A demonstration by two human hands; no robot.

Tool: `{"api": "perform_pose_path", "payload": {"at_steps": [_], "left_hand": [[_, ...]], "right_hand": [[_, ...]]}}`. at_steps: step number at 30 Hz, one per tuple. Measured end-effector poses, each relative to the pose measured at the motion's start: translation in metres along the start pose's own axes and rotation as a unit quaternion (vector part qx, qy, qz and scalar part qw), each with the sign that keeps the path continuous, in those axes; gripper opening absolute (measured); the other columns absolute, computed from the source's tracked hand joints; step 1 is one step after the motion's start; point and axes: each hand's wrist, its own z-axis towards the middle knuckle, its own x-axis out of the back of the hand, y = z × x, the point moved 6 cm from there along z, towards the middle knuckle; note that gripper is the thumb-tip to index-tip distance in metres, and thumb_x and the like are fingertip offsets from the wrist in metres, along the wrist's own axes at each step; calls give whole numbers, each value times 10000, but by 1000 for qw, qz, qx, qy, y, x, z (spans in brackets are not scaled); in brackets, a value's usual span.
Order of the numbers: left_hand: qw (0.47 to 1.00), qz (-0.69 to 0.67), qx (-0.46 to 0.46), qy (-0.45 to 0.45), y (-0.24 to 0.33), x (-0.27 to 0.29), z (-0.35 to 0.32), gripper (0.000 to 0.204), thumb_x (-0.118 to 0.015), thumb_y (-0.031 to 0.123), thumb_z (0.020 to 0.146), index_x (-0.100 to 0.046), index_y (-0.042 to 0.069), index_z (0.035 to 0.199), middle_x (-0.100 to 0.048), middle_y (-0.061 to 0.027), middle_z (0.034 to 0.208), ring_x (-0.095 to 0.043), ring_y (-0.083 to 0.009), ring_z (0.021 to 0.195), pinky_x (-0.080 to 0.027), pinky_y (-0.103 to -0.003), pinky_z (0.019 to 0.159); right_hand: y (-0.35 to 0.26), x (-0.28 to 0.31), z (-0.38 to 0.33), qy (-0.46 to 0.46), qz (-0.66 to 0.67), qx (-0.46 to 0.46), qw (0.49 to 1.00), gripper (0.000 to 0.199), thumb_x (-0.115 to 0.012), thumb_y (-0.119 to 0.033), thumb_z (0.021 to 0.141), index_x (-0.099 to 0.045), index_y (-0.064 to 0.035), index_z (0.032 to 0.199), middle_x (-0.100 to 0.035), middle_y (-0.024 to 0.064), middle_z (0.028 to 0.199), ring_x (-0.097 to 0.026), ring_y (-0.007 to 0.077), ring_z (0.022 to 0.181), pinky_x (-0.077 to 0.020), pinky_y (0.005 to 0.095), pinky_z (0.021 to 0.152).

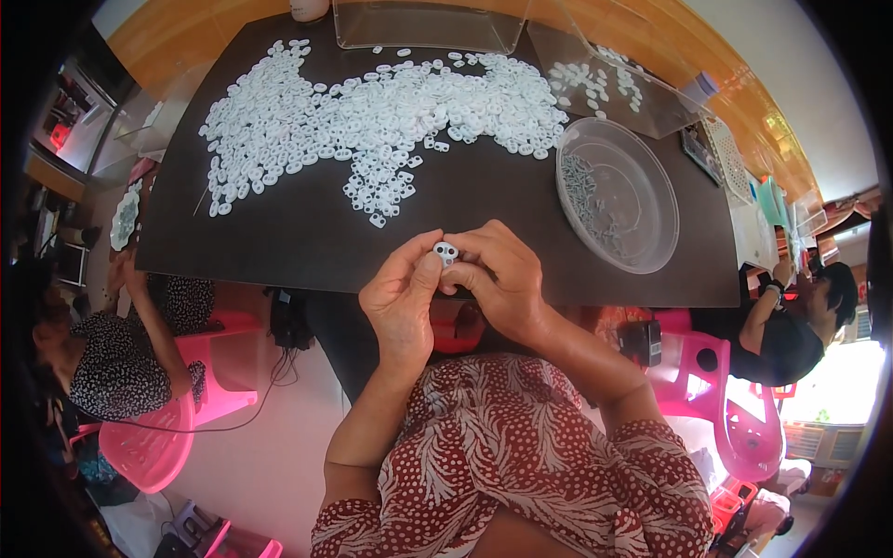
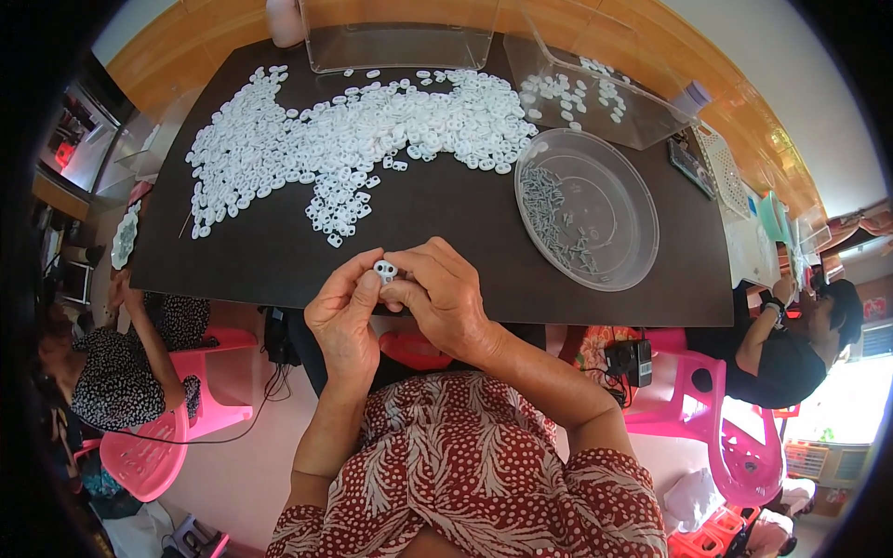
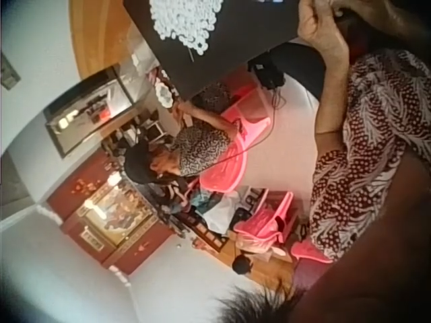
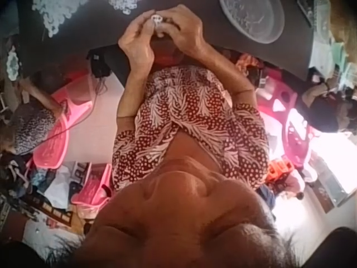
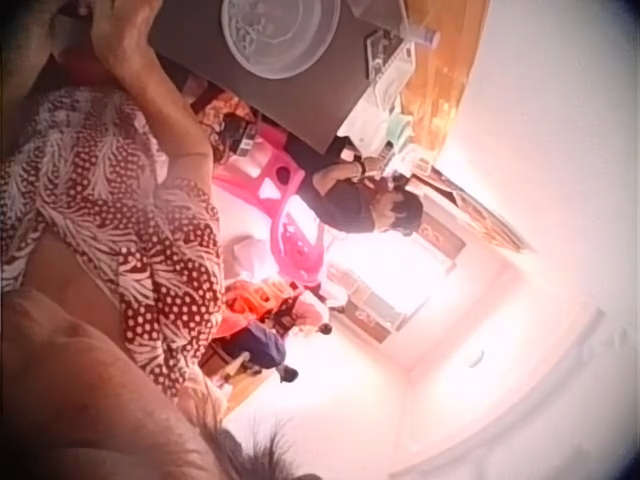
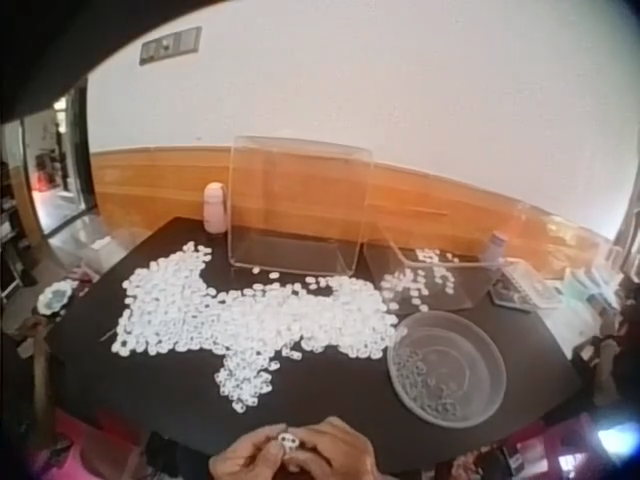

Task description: Manually assembling small white plastic components by joining pieces together at a workshop table.

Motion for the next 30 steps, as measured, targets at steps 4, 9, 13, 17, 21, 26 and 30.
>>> {"api": "perform_pose_path", "payload": {"at_steps": [4, 9, 13, 17, 21, 26, 30], "left_hand": [[1000, 9, -3, -18, -3, 2, -1, 217, -584, 37, 883, -606, -70, 1070, -626, -95, 882, -547, -114, 682, -474, -220, 627], [997, 39, -60, 4, -2, 4, -4, 216, -584, 62, 891, -612, -59, 1067, -616, -68, 931, -545, -91, 762, -469, -210, 703], [994, 66, -82, 32, 0, 1, -11, 219, -577, 119, 905, -612, -47, 1044, -613, -41, 917, -530, -66, 785, -440, -192, 724], [991, 75, -107, 30, -3, 3, -14, 204, -563, 135, 918, -603, -37, 1019, -601, -33, 927, -522, -60, 800, -435, -194, 734], [988, 100, -118, 29, -1, 4, -14, 191, -556, 129, 922, -599, -36, 1008, -597, -34, 910, -525, -62, 794, -435, -196, 728], [991, 73, -108, 32, 4, 5, -15, 188, -558, 115, 918, -594, -42, 1014, -598, -41, 909, -535, -72, 792, -444, -206, 737], [992, 61, -102, 36, 9, 3, -17, 194, -559, 107, 915, -589, -51, 1024, -598, -47, 914, -539, -79, 801, -450, -215, 749]], "right_hand": [[-2, 1, -2, 8, 3, -1, 1000, 258, -640, 19, 705, -617, 25, 962, -610, 92, 778, -525, 214, 662, -440, 312, 576], [-8, 0, -2, 23, 6, 11, 1000, 261, -644, 47, 691, -621, 38, 952, -619, 99, 777, -528, 207, 660, -440, 302, 568], [-11, -1, -3, 45, 11, 28, 999, 261, -652, 57, 678, -622, 48, 937, -615, 105, 767, -530, 207, 646, -439, 298, 555], [-11, -2, -6, 51, 7, 47, 998, 251, -654, 58, 672, -621, 54, 921, -611, 110, 759, -527, 212, 626, -437, 299, 537], [-11, -3, -7, 47, 9, 46, 998, 253, -648, 53, 678, -616, 53, 929, -610, 115, 772, -529, 215, 634, -440, 303, 547], [-14, -5, -7, 42, 19, 17, 999, 267, -646, 38, 687, -612, 47, 952, -612, 117, 805, -535, 222, 658, -445, 311, 574], [-16, -5, -6, 21, 9, 36, 999, 269, -650, 23, 694, -607, 42, 959, -611, 119, 821, -534, 232, 665, -444, 314, 581]]}}
